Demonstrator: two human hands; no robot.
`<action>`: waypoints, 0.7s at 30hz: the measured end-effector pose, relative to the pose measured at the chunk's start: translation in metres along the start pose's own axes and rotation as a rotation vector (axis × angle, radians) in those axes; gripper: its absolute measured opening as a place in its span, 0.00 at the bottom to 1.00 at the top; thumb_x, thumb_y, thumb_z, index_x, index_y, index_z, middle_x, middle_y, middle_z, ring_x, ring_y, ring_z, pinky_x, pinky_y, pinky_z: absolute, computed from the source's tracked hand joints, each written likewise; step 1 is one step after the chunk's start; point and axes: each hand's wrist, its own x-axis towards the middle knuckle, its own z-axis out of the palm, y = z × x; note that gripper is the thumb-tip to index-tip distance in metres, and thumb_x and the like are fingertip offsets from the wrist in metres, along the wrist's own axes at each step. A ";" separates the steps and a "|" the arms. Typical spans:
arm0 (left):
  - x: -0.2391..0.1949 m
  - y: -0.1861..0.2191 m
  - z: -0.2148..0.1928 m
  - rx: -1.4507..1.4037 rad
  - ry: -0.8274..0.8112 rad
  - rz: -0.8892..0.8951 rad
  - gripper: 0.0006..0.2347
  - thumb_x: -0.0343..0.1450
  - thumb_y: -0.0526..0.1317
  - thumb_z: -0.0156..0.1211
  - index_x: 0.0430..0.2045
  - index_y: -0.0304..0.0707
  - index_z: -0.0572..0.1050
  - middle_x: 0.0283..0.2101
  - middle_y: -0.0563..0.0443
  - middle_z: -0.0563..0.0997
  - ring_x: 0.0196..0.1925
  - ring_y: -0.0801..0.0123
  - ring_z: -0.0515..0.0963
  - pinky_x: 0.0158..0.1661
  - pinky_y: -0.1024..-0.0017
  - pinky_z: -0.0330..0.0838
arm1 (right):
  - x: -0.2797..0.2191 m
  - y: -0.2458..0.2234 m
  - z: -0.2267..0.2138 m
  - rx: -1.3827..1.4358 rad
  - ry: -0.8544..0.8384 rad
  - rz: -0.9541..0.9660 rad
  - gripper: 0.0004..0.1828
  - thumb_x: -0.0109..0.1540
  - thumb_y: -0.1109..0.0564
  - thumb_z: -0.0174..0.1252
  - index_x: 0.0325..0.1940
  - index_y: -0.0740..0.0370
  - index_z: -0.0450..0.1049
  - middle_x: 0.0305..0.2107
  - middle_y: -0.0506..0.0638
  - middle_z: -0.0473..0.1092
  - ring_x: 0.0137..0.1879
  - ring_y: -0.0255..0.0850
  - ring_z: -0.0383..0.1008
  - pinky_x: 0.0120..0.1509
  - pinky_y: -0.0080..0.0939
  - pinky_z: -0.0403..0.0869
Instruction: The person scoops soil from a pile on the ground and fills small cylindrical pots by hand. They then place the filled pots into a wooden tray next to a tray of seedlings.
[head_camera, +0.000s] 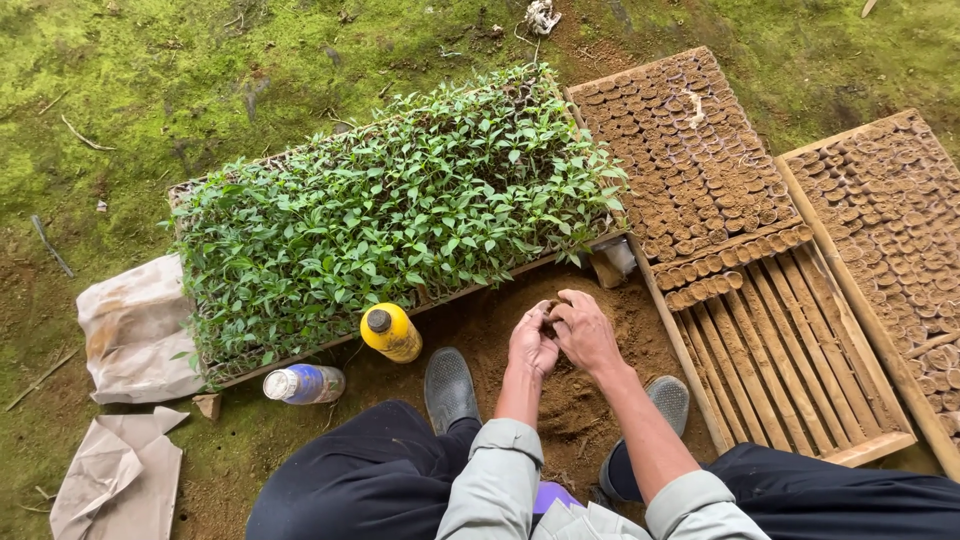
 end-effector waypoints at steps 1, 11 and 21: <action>0.009 -0.002 -0.009 -0.002 0.002 0.000 0.07 0.78 0.35 0.52 0.42 0.36 0.78 0.43 0.36 0.84 0.41 0.56 0.85 0.45 0.57 0.84 | -0.002 0.002 0.002 0.000 -0.003 0.000 0.08 0.58 0.61 0.61 0.38 0.53 0.82 0.55 0.56 0.73 0.67 0.56 0.69 0.69 0.55 0.70; -0.004 0.002 0.003 -0.010 -0.001 -0.029 0.08 0.74 0.32 0.59 0.46 0.34 0.78 0.43 0.35 0.85 0.40 0.58 0.86 0.46 0.55 0.83 | -0.008 0.005 0.009 -0.030 0.063 -0.017 0.18 0.56 0.63 0.53 0.47 0.54 0.81 0.58 0.58 0.71 0.69 0.56 0.67 0.72 0.54 0.68; -0.031 0.026 0.019 -0.077 -0.002 -0.097 0.08 0.75 0.35 0.57 0.44 0.30 0.79 0.43 0.29 0.83 0.38 0.48 0.85 0.40 0.58 0.84 | -0.002 0.063 0.049 -0.023 0.073 0.319 0.21 0.63 0.52 0.59 0.59 0.57 0.77 0.54 0.58 0.72 0.64 0.54 0.72 0.67 0.52 0.75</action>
